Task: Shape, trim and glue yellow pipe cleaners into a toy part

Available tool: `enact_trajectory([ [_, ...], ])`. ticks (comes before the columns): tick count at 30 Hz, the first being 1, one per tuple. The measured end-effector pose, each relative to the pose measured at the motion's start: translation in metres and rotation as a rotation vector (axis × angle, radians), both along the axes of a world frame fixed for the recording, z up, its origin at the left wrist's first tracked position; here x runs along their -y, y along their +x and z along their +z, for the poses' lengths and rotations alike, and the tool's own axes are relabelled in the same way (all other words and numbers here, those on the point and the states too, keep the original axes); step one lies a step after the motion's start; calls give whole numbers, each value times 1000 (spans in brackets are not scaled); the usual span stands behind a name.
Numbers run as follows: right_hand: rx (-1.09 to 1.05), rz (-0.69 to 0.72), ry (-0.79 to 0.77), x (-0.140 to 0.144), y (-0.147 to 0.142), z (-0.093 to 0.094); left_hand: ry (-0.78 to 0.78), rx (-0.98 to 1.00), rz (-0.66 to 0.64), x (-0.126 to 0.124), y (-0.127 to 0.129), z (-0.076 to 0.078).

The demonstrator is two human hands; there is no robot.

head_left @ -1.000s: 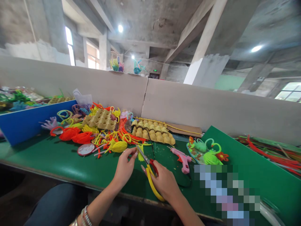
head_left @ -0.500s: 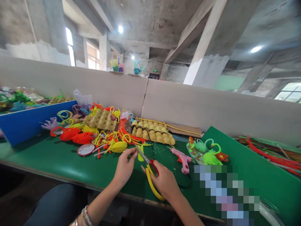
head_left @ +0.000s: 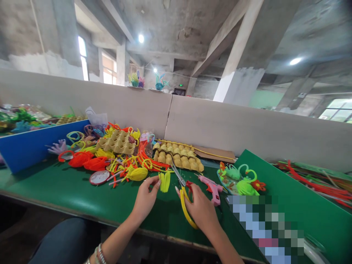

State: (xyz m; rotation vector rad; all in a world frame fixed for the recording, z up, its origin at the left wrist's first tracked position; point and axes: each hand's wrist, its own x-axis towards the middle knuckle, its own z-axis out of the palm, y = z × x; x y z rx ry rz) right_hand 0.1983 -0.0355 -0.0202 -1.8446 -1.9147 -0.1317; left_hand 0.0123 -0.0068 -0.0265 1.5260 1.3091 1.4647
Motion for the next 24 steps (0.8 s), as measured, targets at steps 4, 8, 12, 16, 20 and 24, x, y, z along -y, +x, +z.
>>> enact_trajectory([
  [4, 274, -188, 128, -8, 20, -1, 10, 4, 0, 1, -3, 3],
  [8, 362, -190, 144, -10, 31, 0, 8, 43, -11, 1, -5, 5],
  [12, 367, -173, 75, -7, 30, 3, -58, 165, -72, -3, -6, 4],
  [16, 356, -194, 48, -6, 26, 5, -109, 284, -160, -7, -6, 4],
  [20, 241, -194, -76, -12, 27, -1, -95, 277, -158, -6, -7, 6],
  [24, 4, -159, -221, -19, 34, -11, -84, 246, -156, -3, -7, 9],
])
